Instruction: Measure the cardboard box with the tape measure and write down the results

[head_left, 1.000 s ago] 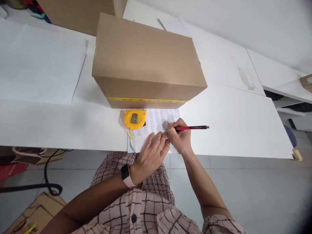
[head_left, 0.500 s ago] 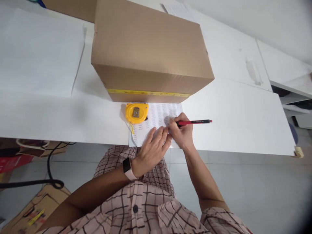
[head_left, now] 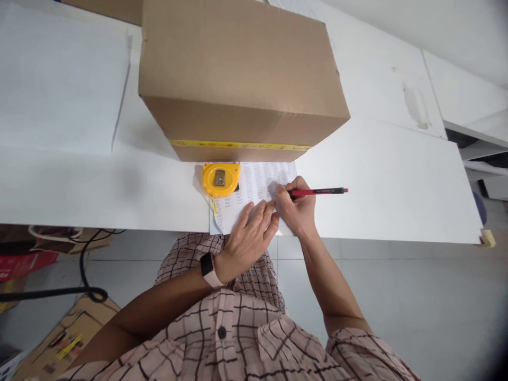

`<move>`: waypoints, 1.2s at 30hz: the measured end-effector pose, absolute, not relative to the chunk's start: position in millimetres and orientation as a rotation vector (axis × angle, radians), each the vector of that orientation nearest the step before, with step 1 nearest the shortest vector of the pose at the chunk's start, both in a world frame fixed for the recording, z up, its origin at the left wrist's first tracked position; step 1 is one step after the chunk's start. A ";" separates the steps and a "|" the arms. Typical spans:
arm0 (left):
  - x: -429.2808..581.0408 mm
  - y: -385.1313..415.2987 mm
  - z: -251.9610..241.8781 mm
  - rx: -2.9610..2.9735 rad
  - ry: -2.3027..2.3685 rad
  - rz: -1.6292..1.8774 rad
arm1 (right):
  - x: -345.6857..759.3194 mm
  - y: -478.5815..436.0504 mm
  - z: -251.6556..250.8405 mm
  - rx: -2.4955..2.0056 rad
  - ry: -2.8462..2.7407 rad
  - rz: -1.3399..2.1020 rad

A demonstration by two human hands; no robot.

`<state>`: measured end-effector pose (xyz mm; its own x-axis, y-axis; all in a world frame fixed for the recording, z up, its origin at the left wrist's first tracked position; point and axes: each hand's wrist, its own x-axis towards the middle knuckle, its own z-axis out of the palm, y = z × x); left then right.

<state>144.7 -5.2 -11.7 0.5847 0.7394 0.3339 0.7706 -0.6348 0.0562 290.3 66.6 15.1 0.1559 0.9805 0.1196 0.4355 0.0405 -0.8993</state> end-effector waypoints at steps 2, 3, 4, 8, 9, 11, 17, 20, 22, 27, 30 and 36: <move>144.5 -5.2 -11.7 -2.716 -1.293 -0.516 | 290.0 66.5 14.9 -1.537 -1.428 0.771; 144.4 -5.2 -11.7 -2.719 -1.293 -0.521 | 289.7 66.6 15.0 -1.538 -1.430 0.775; 144.3 -5.2 -11.7 -2.720 -1.293 -0.524 | 289.5 66.7 15.0 -1.538 -1.430 0.777; 144.3 -4.9 -12.0 -2.705 -1.281 -0.535 | 288.8 67.3 15.1 -1.515 -1.427 0.772; 144.5 -4.7 -12.0 -2.699 -1.278 -0.540 | 288.9 67.5 15.0 -1.512 -1.428 0.766; 144.9 -4.4 -12.0 -2.688 -1.274 -0.551 | 289.5 67.8 15.0 -1.514 -1.431 0.764; 144.9 -4.1 -11.4 -2.698 -1.290 -0.546 | 290.0 67.9 16.0 -1.541 -1.404 0.749; 144.7 -4.5 -12.4 -2.718 -1.298 -0.552 | 289.0 67.6 17.0 -1.570 -1.413 0.755; 144.9 -4.8 -13.7 -2.715 -1.299 -0.560 | 288.8 67.3 17.3 -1.577 -1.422 0.753; 145.0 -5.1 -14.0 -2.736 -1.312 -0.549 | 290.4 66.5 16.3 -1.570 -1.433 0.759; 144.2 -4.9 -12.4 -2.741 -1.304 -0.552 | 290.4 66.4 15.0 -1.559 -1.434 0.750; 145.7 -4.7 -12.5 -2.816 -1.344 -0.549 | 292.5 65.5 12.7 -1.554 -1.395 0.578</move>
